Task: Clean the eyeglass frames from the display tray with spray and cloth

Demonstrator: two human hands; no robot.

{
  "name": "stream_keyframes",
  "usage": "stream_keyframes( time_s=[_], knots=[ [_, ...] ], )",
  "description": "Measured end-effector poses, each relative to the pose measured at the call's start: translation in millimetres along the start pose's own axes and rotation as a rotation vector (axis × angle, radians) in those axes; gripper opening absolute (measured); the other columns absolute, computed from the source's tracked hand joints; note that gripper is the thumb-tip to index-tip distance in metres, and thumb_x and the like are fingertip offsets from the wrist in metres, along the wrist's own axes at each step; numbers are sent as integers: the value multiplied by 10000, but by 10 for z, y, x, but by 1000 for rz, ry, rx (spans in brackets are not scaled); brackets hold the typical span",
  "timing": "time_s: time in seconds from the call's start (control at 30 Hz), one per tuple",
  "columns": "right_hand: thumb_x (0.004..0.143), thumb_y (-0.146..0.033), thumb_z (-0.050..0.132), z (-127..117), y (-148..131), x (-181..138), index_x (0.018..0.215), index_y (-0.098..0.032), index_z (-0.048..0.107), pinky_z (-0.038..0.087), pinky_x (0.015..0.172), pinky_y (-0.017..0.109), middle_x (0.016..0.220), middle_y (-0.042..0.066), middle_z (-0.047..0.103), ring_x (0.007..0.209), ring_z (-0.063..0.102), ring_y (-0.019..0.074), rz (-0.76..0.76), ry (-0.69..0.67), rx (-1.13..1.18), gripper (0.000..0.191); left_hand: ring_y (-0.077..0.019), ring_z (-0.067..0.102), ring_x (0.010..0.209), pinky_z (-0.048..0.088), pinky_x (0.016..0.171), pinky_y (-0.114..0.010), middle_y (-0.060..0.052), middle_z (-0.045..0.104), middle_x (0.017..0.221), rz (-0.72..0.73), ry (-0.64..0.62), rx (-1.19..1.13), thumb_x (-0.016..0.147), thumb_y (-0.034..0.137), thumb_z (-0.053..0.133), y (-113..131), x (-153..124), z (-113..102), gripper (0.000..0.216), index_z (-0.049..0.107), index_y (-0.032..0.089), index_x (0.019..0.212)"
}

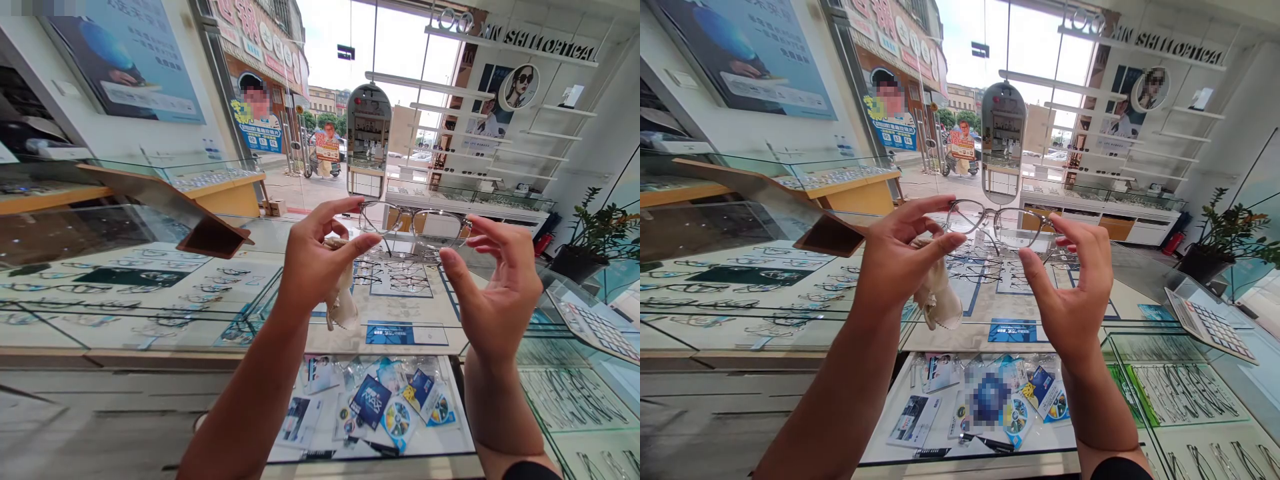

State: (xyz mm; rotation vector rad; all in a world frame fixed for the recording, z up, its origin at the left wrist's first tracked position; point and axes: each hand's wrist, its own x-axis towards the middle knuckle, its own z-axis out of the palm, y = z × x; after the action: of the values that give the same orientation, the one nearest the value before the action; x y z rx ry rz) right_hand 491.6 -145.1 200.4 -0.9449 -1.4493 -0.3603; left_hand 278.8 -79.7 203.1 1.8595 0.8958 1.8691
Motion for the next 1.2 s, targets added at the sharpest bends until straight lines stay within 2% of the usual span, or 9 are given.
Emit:
stream_keyframes(
  time_s=[0.27,0.43,0.53,0.7,0.8,0.93,1.2],
  knots=[
    [910,-354,723,17,-10,0,1294,-332,652,573,881,464,1185,55,662,1019,627,260,-56,40,-2,391,-130,620,704,505,556,-245,-111,766,1208,-25,-43,2,730,528,888,5,-1,-6,602,750,245,1243],
    [908,-381,726,29,-9,-13,1300,-335,647,591,863,480,1180,64,661,1060,630,282,-82,67,-38,403,-191,685,830,530,585,-259,-126,763,1217,-18,-74,-51,698,562,902,-41,6,7,653,740,263,1256],
    [906,-377,730,34,-12,-24,1299,-335,647,593,863,484,1183,66,659,1056,632,282,-91,70,-27,404,-189,686,827,521,580,-258,-126,758,1222,-20,-66,-48,694,569,905,-60,6,17,664,731,266,1259],
    [912,-402,714,59,11,-24,1322,-332,638,590,896,492,1219,70,657,1064,635,279,-53,36,-9,423,-131,626,699,456,509,-230,-110,757,1195,9,5,-8,728,572,883,-46,-17,28,622,721,248,1233],
    [920,-411,697,91,52,1,1310,-313,646,588,890,470,1229,67,672,1034,655,257,-5,2,29,405,-132,615,723,420,495,-225,-90,749,1162,70,101,84,737,575,878,3,-49,33,588,725,239,1195],
    [935,-405,678,140,116,35,1305,-297,654,587,869,434,1254,66,702,1006,685,228,85,-79,113,387,-148,598,766,439,537,-249,-63,723,1094,147,239,223,721,545,904,76,-94,27,573,729,251,1180],
    [938,-408,669,175,155,43,1306,-296,672,593,862,428,1268,69,730,1011,706,225,123,-120,134,385,-177,598,792,472,572,-292,-39,690,1030,223,282,311,726,514,913,109,-115,14,547,727,296,1192]
  ],
)
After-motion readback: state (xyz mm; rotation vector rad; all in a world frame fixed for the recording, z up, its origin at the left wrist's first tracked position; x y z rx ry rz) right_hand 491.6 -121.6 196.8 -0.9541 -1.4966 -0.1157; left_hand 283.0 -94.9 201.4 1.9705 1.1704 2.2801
